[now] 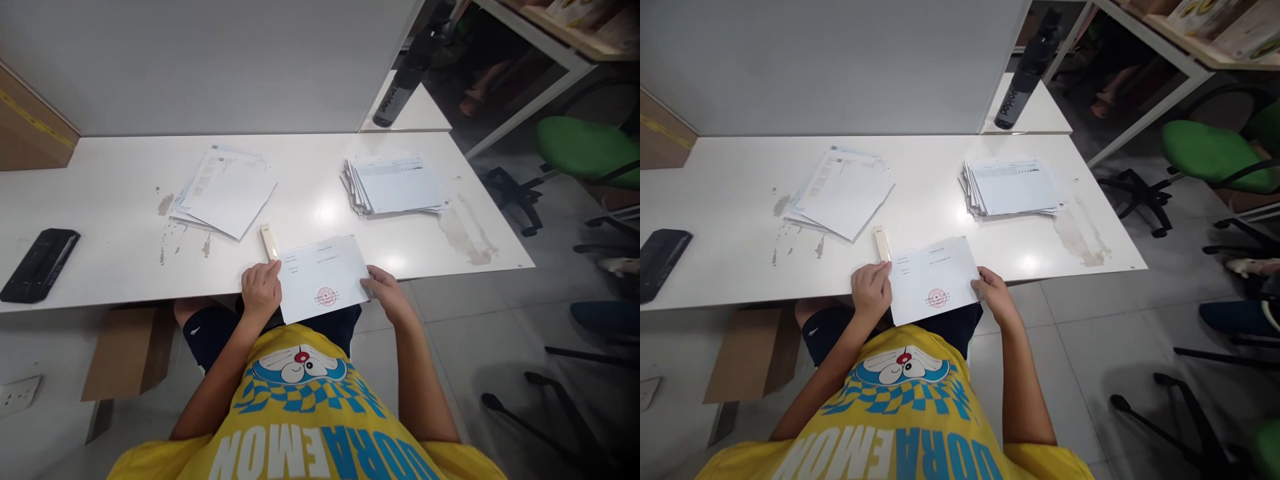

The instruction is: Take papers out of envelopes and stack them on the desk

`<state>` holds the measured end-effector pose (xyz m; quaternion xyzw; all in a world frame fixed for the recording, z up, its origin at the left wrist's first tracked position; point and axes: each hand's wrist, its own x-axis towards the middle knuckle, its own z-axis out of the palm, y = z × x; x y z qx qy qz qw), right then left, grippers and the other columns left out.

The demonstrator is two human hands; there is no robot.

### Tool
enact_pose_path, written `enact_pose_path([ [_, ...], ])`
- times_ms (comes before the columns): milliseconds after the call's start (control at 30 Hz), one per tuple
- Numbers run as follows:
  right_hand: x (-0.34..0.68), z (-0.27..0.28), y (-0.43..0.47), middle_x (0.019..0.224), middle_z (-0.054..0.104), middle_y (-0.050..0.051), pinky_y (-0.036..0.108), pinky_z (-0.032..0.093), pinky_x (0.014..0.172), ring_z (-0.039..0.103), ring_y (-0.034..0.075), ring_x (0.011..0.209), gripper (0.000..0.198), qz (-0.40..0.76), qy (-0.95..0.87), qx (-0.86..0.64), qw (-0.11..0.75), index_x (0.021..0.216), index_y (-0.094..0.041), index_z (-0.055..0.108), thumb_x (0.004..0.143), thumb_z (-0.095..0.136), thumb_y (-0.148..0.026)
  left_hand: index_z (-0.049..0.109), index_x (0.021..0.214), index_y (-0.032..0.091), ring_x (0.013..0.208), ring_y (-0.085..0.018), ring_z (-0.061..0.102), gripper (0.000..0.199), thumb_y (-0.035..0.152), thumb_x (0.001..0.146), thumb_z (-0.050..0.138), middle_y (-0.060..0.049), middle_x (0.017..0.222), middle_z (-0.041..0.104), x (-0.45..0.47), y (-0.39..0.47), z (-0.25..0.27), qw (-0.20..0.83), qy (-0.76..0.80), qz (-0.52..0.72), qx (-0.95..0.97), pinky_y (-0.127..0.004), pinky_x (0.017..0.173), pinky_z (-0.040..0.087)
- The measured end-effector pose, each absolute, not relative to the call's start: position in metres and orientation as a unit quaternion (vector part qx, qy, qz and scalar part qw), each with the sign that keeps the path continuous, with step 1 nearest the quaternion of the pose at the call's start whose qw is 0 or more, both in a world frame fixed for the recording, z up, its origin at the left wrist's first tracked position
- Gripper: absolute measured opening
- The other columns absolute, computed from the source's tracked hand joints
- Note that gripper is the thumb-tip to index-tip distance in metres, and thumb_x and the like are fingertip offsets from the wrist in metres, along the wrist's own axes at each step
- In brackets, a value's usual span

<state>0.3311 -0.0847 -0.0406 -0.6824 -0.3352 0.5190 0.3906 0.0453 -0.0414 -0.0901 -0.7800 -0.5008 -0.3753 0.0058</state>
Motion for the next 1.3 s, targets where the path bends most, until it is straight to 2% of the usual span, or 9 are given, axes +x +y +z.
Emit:
enact_pose_path([
  [300, 0.322, -0.035, -0.084, 0.069, 0.058, 0.0, 0.027, 0.036, 0.047, 0.048, 0.016, 0.06, 0.034, 0.525, -0.304, -0.68, 0.412, 0.088, -0.02, 0.065, 0.058, 0.061, -0.035, 0.067, 0.119, 0.021, 0.101, -0.025, 0.066, 0.041, 0.008, 0.085, 0.05, -0.01, 0.108, 0.073, 0.042, -0.038, -0.091, 0.037, -0.481, -0.398, -0.781, -0.039, 0.089, 0.046],
  [567, 0.322, -0.039, -0.085, 0.063, 0.055, -0.001, 0.026, 0.037, 0.045, 0.047, 0.015, 0.056, 0.027, 0.518, -0.323, -0.671, 0.421, 0.084, -0.021, 0.063, 0.061, 0.059, -0.035, 0.064, 0.125, 0.02, 0.102, -0.025, 0.066, 0.044, 0.008, 0.086, 0.048, -0.012, 0.11, 0.072, 0.041, -0.037, -0.091, 0.067, -0.467, -0.397, -0.787, -0.04, 0.091, 0.048],
  [767, 0.324, -0.045, -0.084, 0.065, 0.057, -0.001, 0.025, 0.037, 0.045, 0.049, 0.015, 0.057, 0.029, 0.515, -0.328, -0.668, 0.426, 0.088, -0.021, 0.065, 0.063, 0.059, -0.034, 0.064, 0.126, 0.021, 0.105, -0.026, 0.066, 0.044, 0.011, 0.087, 0.048, -0.012, 0.113, 0.071, 0.041, -0.038, -0.094, 0.027, -0.484, -0.394, -0.781, -0.042, 0.094, 0.048],
  [933, 0.326, -0.045, -0.084, 0.065, 0.057, -0.001, 0.026, 0.039, 0.046, 0.049, 0.016, 0.058, 0.028, 0.519, -0.326, -0.664, 0.428, 0.088, -0.021, 0.064, 0.063, 0.059, -0.034, 0.063, 0.127, 0.021, 0.103, -0.025, 0.066, 0.044, 0.01, 0.087, 0.049, -0.012, 0.113, 0.071, 0.041, -0.037, -0.095, 0.044, -0.469, -0.404, -0.784, -0.04, 0.09, 0.049],
  [1100, 0.322, -0.047, -0.085, 0.063, 0.056, -0.001, 0.026, 0.038, 0.047, 0.049, 0.016, 0.057, 0.029, 0.518, -0.323, -0.667, 0.427, 0.09, -0.022, 0.065, 0.065, 0.057, -0.033, 0.062, 0.128, 0.021, 0.105, -0.026, 0.065, 0.042, 0.015, 0.09, 0.048, -0.014, 0.117, 0.069, 0.041, -0.038, -0.094, 0.032, -0.473, -0.413, -0.778, -0.042, 0.093, 0.049],
  [1300, 0.355, -0.074, -0.101, 0.076, 0.064, 0.002, 0.028, 0.043, 0.056, 0.057, 0.02, 0.069, 0.031, 0.476, -0.358, -0.668, 0.445, 0.094, -0.022, 0.067, 0.067, 0.06, -0.035, 0.062, 0.128, 0.018, 0.11, -0.026, 0.064, 0.039, 0.017, 0.091, 0.049, -0.015, 0.115, 0.067, 0.034, -0.047, -0.102, 0.023, -0.46, -0.447, -0.767, -0.04, 0.093, 0.053],
])
